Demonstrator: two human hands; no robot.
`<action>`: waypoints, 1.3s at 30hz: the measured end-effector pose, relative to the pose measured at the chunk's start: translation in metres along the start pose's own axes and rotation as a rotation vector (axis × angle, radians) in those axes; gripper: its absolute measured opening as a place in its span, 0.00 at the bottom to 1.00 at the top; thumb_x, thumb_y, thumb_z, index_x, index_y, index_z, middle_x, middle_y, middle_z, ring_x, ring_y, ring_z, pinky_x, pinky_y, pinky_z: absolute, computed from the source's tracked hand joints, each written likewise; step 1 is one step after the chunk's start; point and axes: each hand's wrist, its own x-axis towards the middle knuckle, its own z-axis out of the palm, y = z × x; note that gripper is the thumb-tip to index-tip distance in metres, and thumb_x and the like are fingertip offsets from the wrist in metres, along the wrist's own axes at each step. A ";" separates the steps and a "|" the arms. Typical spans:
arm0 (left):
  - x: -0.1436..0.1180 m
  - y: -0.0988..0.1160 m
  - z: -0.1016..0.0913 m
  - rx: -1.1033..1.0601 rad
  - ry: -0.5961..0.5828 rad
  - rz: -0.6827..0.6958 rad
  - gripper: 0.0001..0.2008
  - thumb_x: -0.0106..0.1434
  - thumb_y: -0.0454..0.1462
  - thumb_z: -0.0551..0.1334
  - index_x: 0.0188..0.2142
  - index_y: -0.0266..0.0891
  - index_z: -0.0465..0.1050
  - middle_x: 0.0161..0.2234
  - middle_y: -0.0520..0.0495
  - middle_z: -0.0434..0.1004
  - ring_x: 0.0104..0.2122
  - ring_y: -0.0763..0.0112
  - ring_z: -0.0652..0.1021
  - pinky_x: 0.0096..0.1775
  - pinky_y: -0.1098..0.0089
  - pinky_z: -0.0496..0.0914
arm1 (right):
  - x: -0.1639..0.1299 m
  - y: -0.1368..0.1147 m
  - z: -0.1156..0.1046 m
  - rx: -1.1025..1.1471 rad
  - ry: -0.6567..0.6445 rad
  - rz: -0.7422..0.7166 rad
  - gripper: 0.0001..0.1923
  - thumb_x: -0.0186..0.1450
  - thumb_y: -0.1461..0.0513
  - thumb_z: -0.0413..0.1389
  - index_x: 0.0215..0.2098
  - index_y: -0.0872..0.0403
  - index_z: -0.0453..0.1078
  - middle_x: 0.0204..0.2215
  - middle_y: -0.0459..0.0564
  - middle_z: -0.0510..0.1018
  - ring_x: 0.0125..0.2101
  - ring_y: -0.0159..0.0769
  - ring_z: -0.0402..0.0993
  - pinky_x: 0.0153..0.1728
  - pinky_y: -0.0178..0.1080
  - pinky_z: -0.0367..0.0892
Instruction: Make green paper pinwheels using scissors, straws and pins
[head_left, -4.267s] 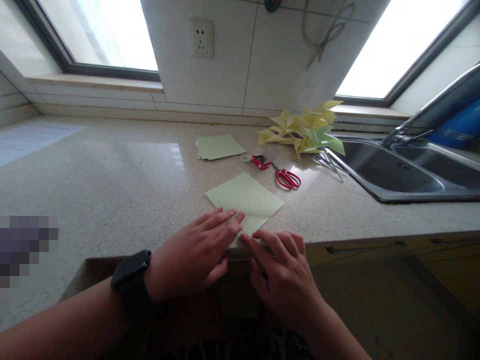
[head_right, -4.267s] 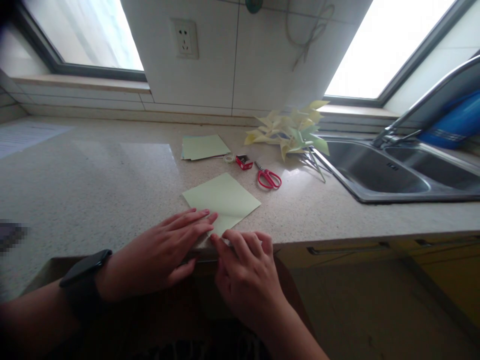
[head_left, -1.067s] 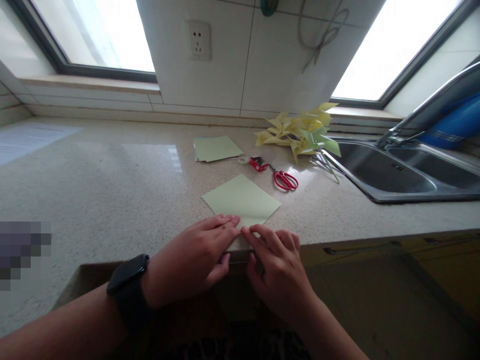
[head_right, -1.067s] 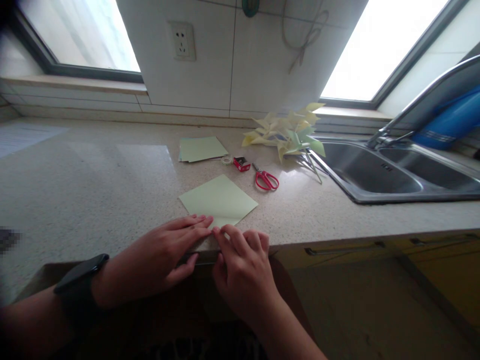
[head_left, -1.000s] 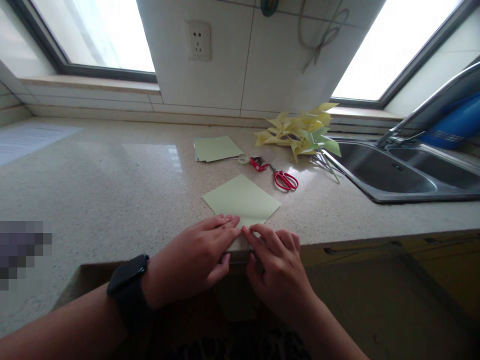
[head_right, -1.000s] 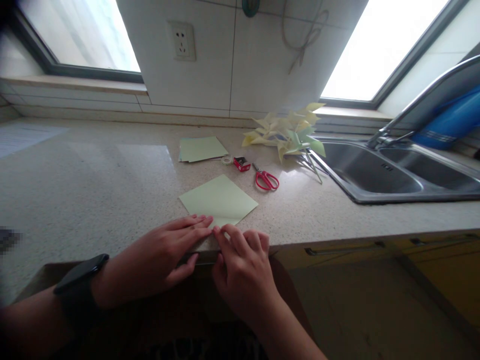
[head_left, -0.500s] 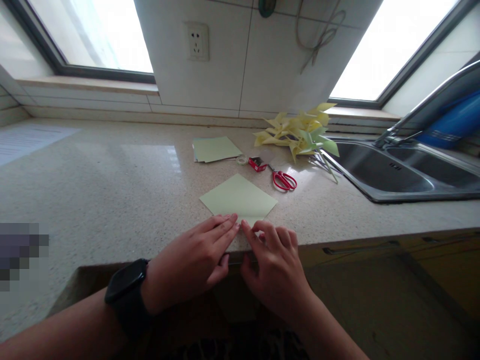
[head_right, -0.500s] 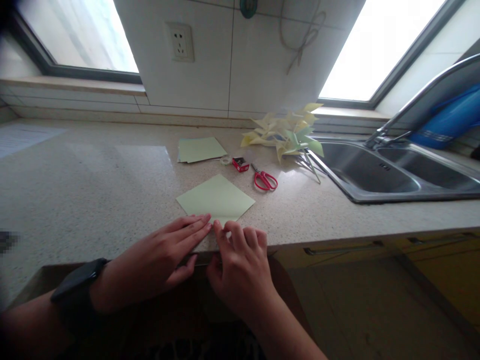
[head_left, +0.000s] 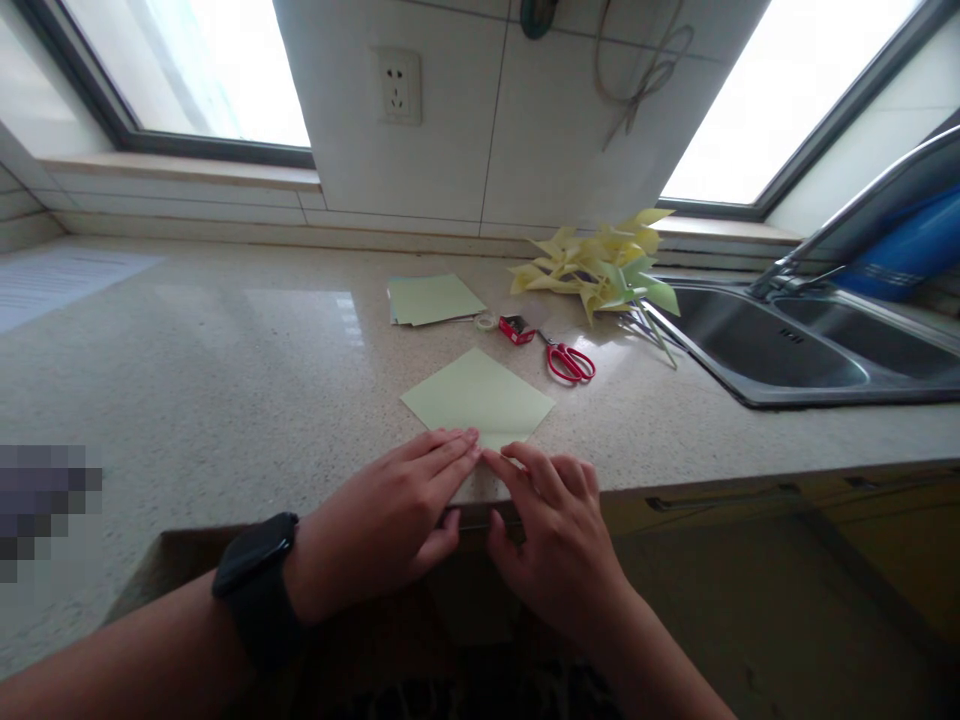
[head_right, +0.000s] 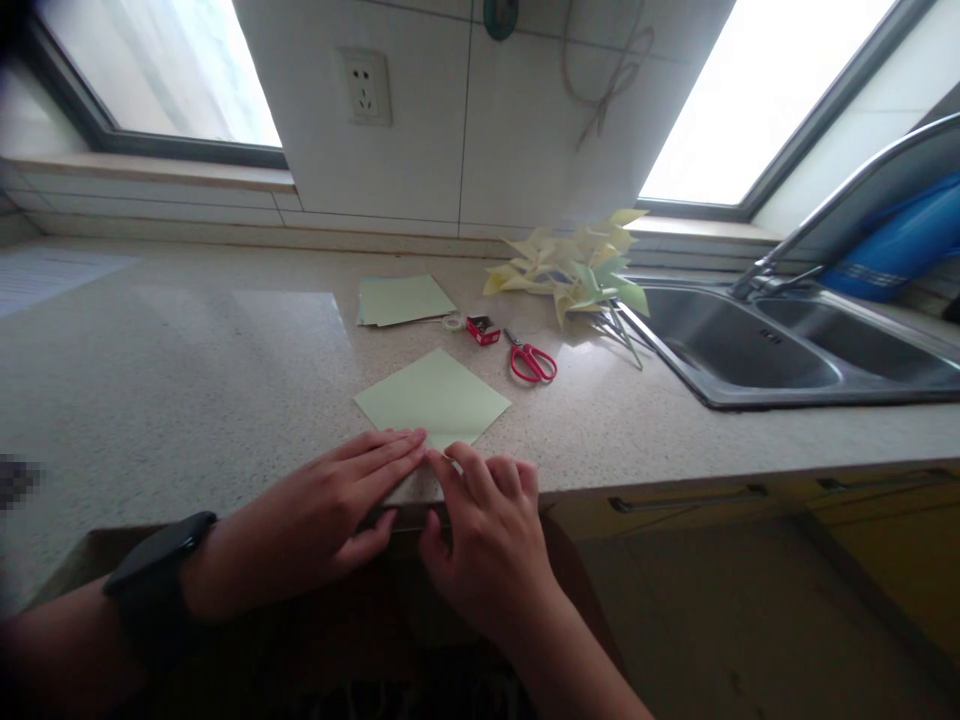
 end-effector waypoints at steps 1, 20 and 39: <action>0.000 0.000 0.000 -0.002 0.002 0.000 0.29 0.65 0.32 0.60 0.65 0.28 0.63 0.66 0.35 0.65 0.66 0.55 0.65 0.65 0.55 0.63 | 0.001 -0.001 0.000 -0.012 -0.009 0.003 0.26 0.66 0.60 0.55 0.63 0.52 0.65 0.55 0.52 0.73 0.46 0.49 0.64 0.49 0.54 0.58; 0.000 -0.003 -0.001 -0.120 0.007 -0.021 0.33 0.63 0.30 0.61 0.67 0.34 0.58 0.65 0.41 0.66 0.65 0.61 0.63 0.66 0.58 0.62 | 0.009 -0.008 0.001 -0.038 -0.017 0.065 0.30 0.64 0.57 0.57 0.64 0.51 0.64 0.54 0.55 0.73 0.49 0.51 0.66 0.49 0.55 0.59; 0.002 0.000 -0.001 0.007 -0.015 -0.028 0.36 0.62 0.32 0.62 0.68 0.29 0.56 0.65 0.35 0.64 0.64 0.54 0.64 0.66 0.55 0.62 | 0.018 -0.008 -0.004 -0.090 -0.096 0.067 0.35 0.61 0.51 0.59 0.64 0.53 0.64 0.53 0.55 0.71 0.50 0.51 0.65 0.52 0.53 0.59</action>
